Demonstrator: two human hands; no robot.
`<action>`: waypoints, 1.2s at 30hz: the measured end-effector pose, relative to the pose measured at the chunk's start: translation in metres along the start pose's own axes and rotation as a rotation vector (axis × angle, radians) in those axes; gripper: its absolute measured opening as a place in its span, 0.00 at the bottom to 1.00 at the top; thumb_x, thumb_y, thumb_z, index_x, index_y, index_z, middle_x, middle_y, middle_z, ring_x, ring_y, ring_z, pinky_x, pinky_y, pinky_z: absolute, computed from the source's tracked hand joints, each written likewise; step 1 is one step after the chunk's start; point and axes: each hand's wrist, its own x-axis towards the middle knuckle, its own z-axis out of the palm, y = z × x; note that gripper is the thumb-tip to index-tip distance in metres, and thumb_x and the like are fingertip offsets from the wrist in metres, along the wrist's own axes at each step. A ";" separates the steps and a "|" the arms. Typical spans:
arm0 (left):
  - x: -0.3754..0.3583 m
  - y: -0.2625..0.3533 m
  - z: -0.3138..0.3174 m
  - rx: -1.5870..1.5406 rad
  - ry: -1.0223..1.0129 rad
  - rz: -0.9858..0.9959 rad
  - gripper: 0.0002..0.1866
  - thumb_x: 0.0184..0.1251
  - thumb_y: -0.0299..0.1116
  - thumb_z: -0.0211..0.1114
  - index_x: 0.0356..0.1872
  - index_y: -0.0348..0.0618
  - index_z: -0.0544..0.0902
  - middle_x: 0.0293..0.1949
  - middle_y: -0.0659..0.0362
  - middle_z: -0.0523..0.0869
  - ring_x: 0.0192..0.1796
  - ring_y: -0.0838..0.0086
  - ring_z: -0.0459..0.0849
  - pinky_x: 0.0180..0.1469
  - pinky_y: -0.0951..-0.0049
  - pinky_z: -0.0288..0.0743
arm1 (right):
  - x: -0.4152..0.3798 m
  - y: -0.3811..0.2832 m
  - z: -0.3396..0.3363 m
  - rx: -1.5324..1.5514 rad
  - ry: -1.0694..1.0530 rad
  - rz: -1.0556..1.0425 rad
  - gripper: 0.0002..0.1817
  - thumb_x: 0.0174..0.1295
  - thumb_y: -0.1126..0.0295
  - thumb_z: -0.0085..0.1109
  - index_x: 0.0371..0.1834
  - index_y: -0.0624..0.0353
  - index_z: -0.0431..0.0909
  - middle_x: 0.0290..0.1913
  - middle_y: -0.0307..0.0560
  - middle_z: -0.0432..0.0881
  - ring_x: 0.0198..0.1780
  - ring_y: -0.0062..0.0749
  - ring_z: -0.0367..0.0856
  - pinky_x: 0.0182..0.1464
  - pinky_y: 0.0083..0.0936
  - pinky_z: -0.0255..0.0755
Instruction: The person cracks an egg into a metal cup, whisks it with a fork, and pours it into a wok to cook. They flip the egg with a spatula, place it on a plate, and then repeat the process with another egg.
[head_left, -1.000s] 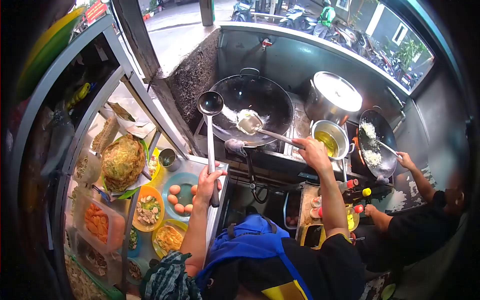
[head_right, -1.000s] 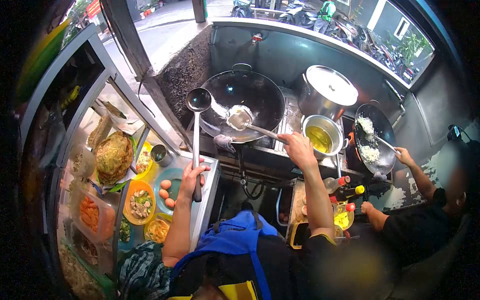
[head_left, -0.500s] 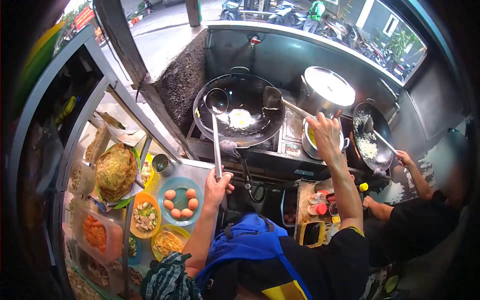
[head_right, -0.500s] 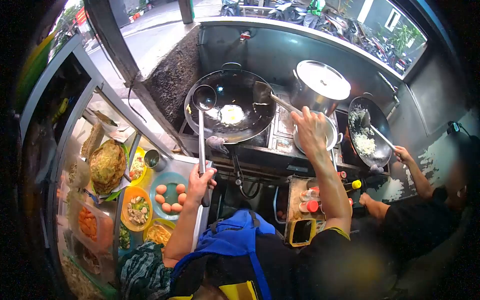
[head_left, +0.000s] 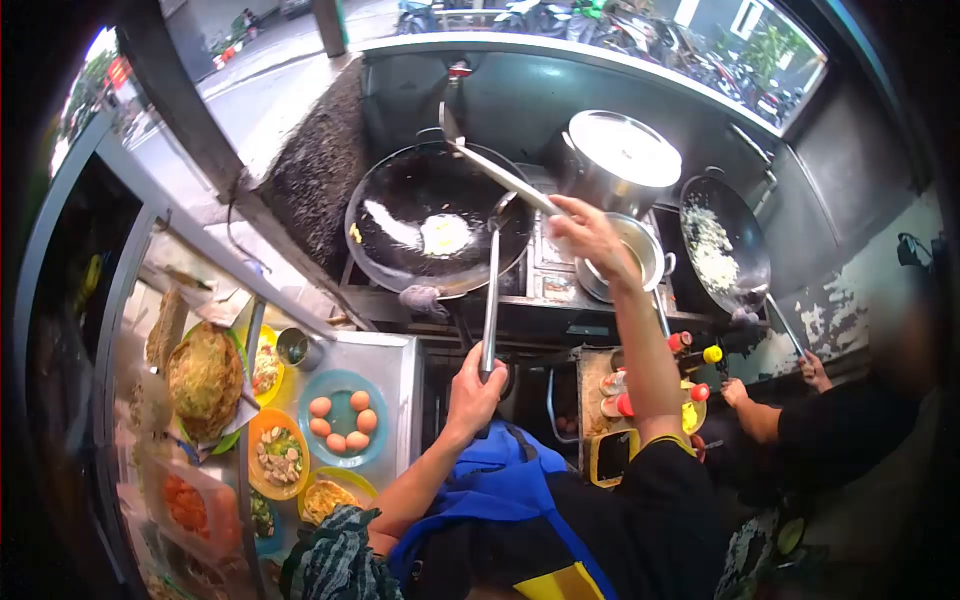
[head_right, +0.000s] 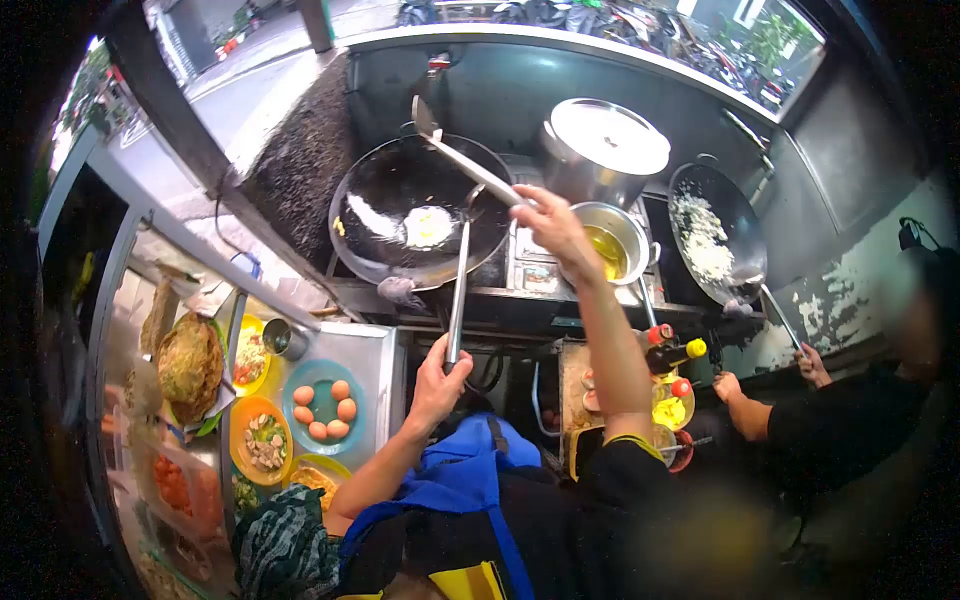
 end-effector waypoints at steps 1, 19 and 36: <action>0.010 -0.003 0.012 0.057 -0.006 0.054 0.23 0.67 0.34 0.63 0.62 0.43 0.75 0.31 0.63 0.83 0.28 0.80 0.80 0.33 0.73 0.77 | -0.002 0.005 0.003 0.188 -0.044 0.062 0.25 0.66 0.64 0.63 0.66 0.57 0.75 0.36 0.39 0.84 0.28 0.14 0.73 0.28 0.12 0.67; 0.157 -0.125 0.185 0.138 -0.472 0.280 0.19 0.68 0.41 0.59 0.50 0.36 0.76 0.43 0.48 0.87 0.46 0.55 0.86 0.48 0.59 0.78 | -0.081 0.051 0.045 0.829 -0.071 0.359 0.23 0.76 0.66 0.50 0.71 0.59 0.65 0.35 0.42 0.76 0.15 0.10 0.57 0.20 0.10 0.55; 0.072 -0.233 -0.002 0.568 0.211 -0.210 0.25 0.67 0.44 0.66 0.58 0.38 0.77 0.45 0.38 0.86 0.53 0.41 0.83 0.55 0.46 0.77 | -0.102 0.033 0.046 0.764 -0.036 0.378 0.23 0.76 0.65 0.49 0.71 0.60 0.64 0.34 0.43 0.76 0.14 0.12 0.57 0.22 0.13 0.61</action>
